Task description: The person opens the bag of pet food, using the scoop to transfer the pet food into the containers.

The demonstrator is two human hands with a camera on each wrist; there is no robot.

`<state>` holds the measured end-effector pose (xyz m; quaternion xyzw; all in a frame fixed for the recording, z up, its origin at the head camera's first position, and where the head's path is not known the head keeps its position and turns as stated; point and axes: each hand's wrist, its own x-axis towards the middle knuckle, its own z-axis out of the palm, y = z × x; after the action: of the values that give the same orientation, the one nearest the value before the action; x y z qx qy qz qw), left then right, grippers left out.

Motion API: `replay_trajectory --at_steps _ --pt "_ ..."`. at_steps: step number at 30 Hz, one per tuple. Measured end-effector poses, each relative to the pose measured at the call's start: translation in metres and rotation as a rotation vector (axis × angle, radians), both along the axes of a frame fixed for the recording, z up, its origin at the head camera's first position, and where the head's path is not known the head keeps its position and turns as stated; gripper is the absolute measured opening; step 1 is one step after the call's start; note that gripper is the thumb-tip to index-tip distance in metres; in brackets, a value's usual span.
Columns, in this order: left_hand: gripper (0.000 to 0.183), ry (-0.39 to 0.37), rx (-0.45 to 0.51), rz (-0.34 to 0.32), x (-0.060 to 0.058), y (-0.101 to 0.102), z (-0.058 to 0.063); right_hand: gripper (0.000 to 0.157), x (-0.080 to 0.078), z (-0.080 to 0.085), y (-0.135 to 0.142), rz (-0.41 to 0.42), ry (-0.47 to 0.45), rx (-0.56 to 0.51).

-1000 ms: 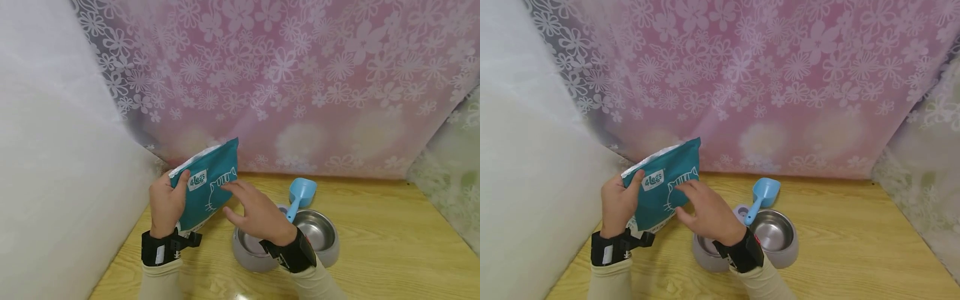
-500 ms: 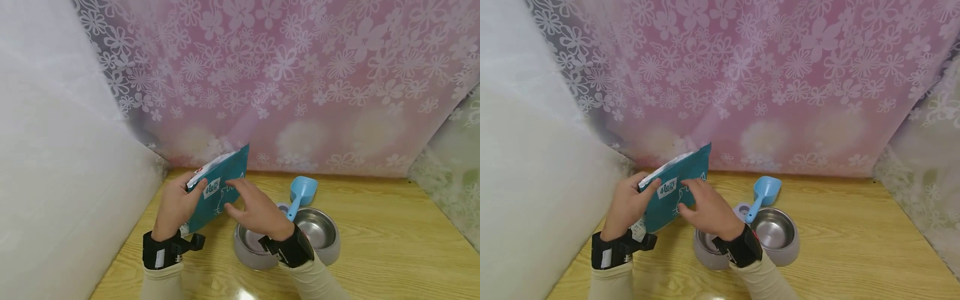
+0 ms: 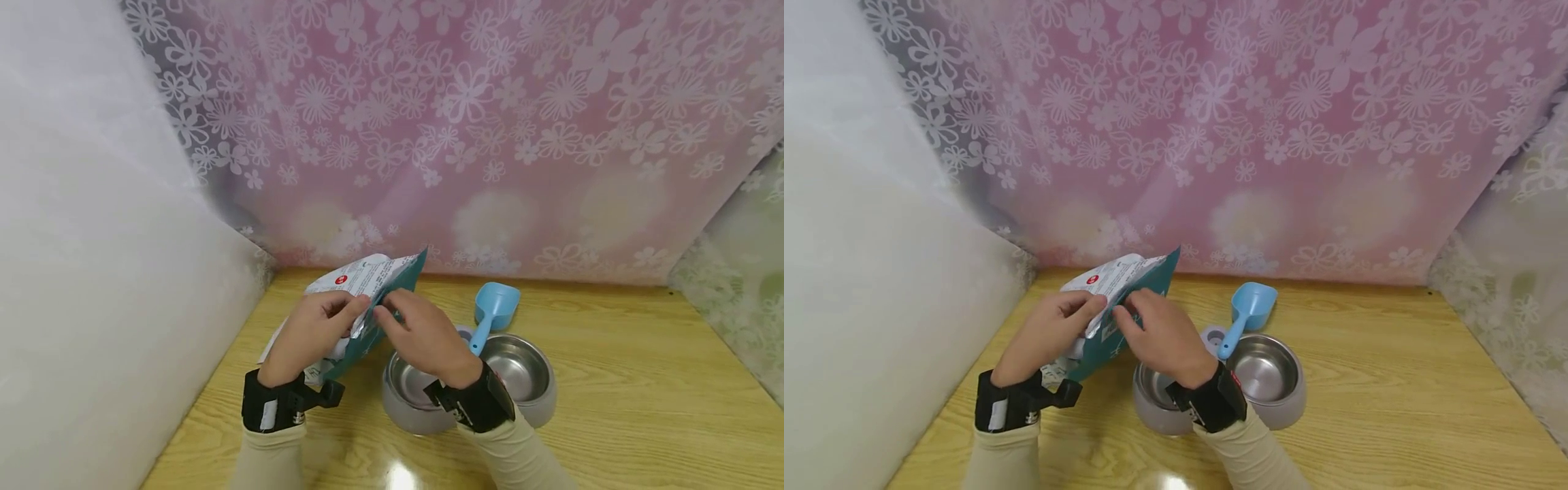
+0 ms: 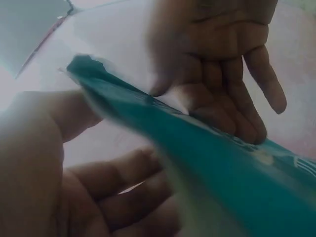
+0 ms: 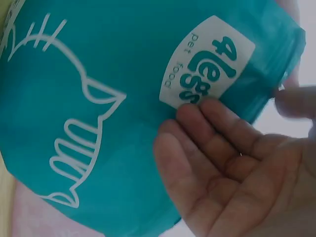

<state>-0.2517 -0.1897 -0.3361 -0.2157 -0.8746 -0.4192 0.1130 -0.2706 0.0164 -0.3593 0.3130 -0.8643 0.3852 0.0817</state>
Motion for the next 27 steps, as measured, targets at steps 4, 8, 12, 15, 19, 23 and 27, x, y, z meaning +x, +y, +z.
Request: replay_trajectory --at_steps 4,8,12,15,19,23,27 --pt "0.032 -0.028 -0.039 -0.043 0.0 0.009 0.001 0.043 -0.001 0.0 0.001 -0.024 -0.009 -0.021" --pt "0.029 -0.034 -0.059 -0.051 0.0 0.014 0.0 0.039 -0.002 0.0 0.0 -0.035 0.004 0.014" --pt "0.031 -0.05 -0.071 -0.045 0.001 0.016 -0.001 0.035 0.0 0.0 -0.001 -0.04 0.023 0.04" --pt "0.033 -0.064 -0.082 -0.049 0.002 0.017 -0.001 0.034 0.002 -0.002 -0.004 -0.03 0.052 0.061" --pt "0.036 -0.071 -0.082 -0.065 0.005 0.014 -0.003 0.033 0.005 -0.006 -0.007 -0.02 0.105 0.095" --pt "0.038 -0.067 -0.097 -0.071 0.005 0.013 -0.004 0.034 0.007 -0.007 -0.008 -0.021 0.134 0.095" --pt "0.039 -0.072 -0.124 -0.074 0.004 0.014 -0.003 0.035 0.007 -0.008 -0.006 -0.017 0.142 0.089"
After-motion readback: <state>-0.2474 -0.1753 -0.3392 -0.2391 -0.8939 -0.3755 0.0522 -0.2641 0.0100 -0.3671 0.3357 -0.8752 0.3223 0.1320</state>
